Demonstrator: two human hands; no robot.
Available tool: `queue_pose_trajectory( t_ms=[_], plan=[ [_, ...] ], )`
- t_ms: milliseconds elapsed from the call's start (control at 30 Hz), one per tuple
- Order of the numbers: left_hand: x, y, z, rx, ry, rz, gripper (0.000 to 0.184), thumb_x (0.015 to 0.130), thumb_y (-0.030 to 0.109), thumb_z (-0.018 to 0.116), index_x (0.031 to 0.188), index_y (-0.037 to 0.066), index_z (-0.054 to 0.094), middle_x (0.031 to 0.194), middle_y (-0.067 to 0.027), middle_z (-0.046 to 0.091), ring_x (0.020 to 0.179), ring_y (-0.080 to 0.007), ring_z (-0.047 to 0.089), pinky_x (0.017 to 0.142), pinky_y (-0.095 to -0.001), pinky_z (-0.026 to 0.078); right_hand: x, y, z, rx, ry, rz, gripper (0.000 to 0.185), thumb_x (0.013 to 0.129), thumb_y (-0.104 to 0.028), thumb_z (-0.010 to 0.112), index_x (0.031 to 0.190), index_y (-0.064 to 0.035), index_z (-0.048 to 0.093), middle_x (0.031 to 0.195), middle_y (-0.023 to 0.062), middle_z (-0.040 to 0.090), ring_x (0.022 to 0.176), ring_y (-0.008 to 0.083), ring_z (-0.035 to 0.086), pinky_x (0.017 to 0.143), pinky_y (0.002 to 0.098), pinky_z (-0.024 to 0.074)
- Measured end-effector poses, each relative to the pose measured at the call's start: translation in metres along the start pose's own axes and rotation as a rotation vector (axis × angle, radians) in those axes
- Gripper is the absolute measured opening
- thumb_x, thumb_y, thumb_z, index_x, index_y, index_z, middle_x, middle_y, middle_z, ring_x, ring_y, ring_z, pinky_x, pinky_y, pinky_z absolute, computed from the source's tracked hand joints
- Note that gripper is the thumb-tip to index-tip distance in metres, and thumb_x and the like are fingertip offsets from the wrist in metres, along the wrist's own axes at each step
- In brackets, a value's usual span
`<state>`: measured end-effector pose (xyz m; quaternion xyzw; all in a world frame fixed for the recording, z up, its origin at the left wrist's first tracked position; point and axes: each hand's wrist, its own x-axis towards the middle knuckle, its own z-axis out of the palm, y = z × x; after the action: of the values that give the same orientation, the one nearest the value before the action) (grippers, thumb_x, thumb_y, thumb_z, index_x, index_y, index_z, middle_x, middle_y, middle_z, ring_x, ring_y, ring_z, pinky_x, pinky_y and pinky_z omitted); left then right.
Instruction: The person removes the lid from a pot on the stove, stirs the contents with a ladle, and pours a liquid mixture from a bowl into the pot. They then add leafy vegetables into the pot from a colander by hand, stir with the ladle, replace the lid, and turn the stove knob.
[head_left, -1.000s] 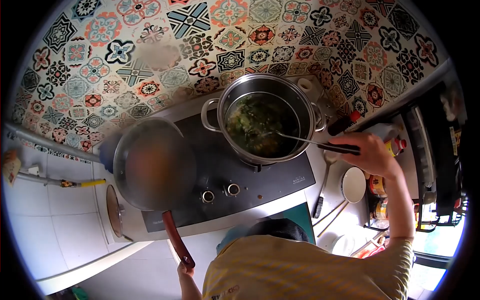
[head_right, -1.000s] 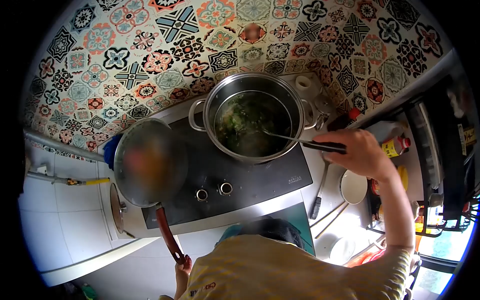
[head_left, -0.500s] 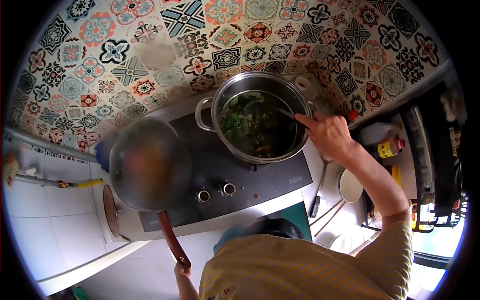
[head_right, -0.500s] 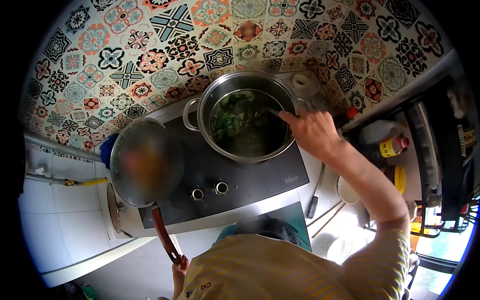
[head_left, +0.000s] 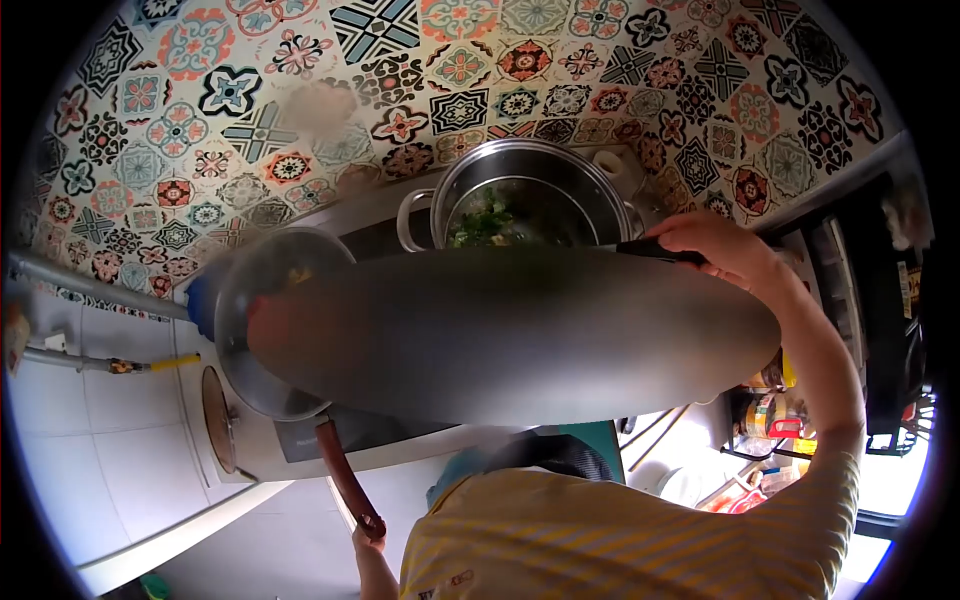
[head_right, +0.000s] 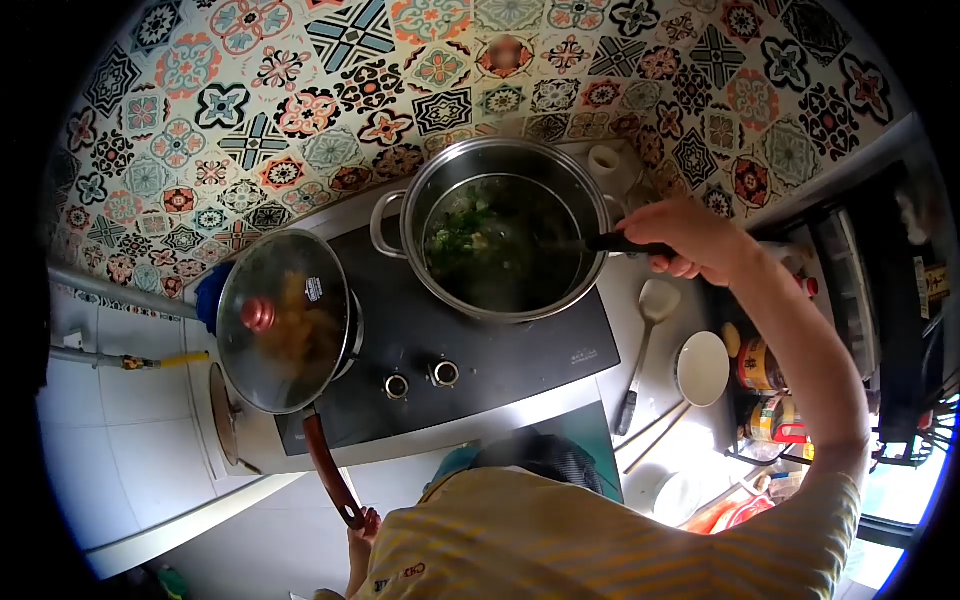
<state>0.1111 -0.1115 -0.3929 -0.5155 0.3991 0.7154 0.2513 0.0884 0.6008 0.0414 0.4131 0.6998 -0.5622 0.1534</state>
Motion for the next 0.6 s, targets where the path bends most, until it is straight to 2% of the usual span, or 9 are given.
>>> queue_pose_trajectory(
  t_ms=[67,133,200,267,333,400,433,500,600],
  plan=[
    [0.001,0.002,0.002,-0.035,0.05,-0.003,0.015,0.085,0.017,0.051,0.096,0.007,0.052,0.083,-0.0075,0.055,0.07,-0.0241,0.053,0.059,-0.035,0.047,0.009,0.02,-0.003,0.088,-0.033,-0.13,0.024,0.082,-0.017,0.051,0.104,-0.0103,0.059,0.055,-0.0013,0.045,0.041,0.0055,0.03,0.035,0.0234,0.0207],
    [-0.004,0.002,0.01,-0.089,0.05,-0.027,0.017,0.086,0.02,0.048,0.096,0.007,0.051,0.082,-0.0087,0.055,0.068,-0.0242,0.054,0.058,-0.0357,0.047,0.007,0.035,-0.001,-0.033,0.033,-0.314,0.027,0.082,-0.016,0.053,0.108,-0.0099,0.058,0.057,-0.0008,0.047,0.042,0.007,0.035,0.037,0.0235,0.0267],
    [-0.005,0.004,0.013,-0.128,0.014,-0.048,0.018,0.086,0.021,0.047,0.096,0.007,0.051,0.081,-0.0098,0.055,0.066,-0.0244,0.054,0.057,-0.0361,0.047,-0.01,0.038,0.012,-0.375,0.194,-0.528,0.03,0.081,-0.017,0.054,0.11,-0.0104,0.057,0.061,0.0025,0.052,0.046,0.0104,0.043,0.043,0.0253,0.0344],
    [-0.002,0.005,0.012,-0.148,-0.056,-0.067,0.019,0.086,0.021,0.045,0.097,0.007,0.05,0.08,-0.011,0.055,0.065,-0.0247,0.054,0.057,-0.0364,0.047,-0.031,0.031,0.029,-0.708,0.227,-0.704,0.033,0.08,-0.018,0.057,0.112,-0.0126,0.056,0.067,0.0078,0.059,0.053,0.0151,0.053,0.052,0.0285,0.0429],
    [-0.003,0.002,0.016,-0.063,0.002,-0.01,0.019,0.083,0.02,0.045,0.096,0.006,0.05,0.078,-0.0112,0.055,0.064,-0.0246,0.054,0.058,-0.0355,0.047,-0.024,0.038,0.049,-0.783,0.258,-0.921,0.035,0.08,-0.021,0.057,0.115,-0.0153,0.055,0.074,0.0123,0.063,0.06,0.0212,0.062,0.059,0.0328,0.0495],
    [-0.004,0.003,0.018,-0.033,0.087,-0.003,0.018,0.083,0.018,0.046,0.096,0.006,0.05,0.078,-0.0109,0.055,0.065,-0.0244,0.054,0.059,-0.0354,0.047,-0.009,0.034,0.078,-1.175,0.292,-0.621,0.036,0.082,-0.024,0.054,0.117,-0.0173,0.052,0.076,0.0147,0.063,0.068,0.0272,0.063,0.063,0.0379,0.0512],
    [-0.005,0.007,0.018,-0.038,0.019,-0.006,0.019,0.083,0.018,0.045,0.096,0.006,0.05,0.079,-0.0108,0.055,0.066,-0.0245,0.054,0.059,-0.0356,0.047,-0.004,0.029,0.083,-1.199,0.309,-0.556,0.036,0.084,-0.024,0.05,0.12,-0.0182,0.049,0.074,0.0137,0.063,0.066,0.0271,0.062,0.062,0.0383,0.0505],
    [-0.004,0.012,0.017,-0.045,-0.123,-0.019,0.02,0.083,0.018,0.044,0.098,0.006,0.049,0.08,-0.0105,0.055,0.067,-0.0246,0.055,0.06,-0.036,0.047,0.013,0.036,0.074,-1.204,0.424,-0.577,0.035,0.084,-0.024,0.05,0.119,-0.0174,0.049,0.075,0.0128,0.062,0.064,0.0272,0.062,0.06,0.0383,0.05],
    [0.003,0.014,0.011,-0.047,-0.066,-0.015,0.02,0.084,0.019,0.045,0.098,0.006,0.049,0.08,-0.0099,0.055,0.068,-0.0246,0.055,0.061,-0.0361,0.047,0.009,0.046,0.06,-1.188,0.571,-0.681,0.034,0.081,-0.02,0.054,0.115,-0.0157,0.052,0.078,0.0097,0.06,0.061,0.0257,0.06,0.055,0.0366,0.0491]
  ],
)
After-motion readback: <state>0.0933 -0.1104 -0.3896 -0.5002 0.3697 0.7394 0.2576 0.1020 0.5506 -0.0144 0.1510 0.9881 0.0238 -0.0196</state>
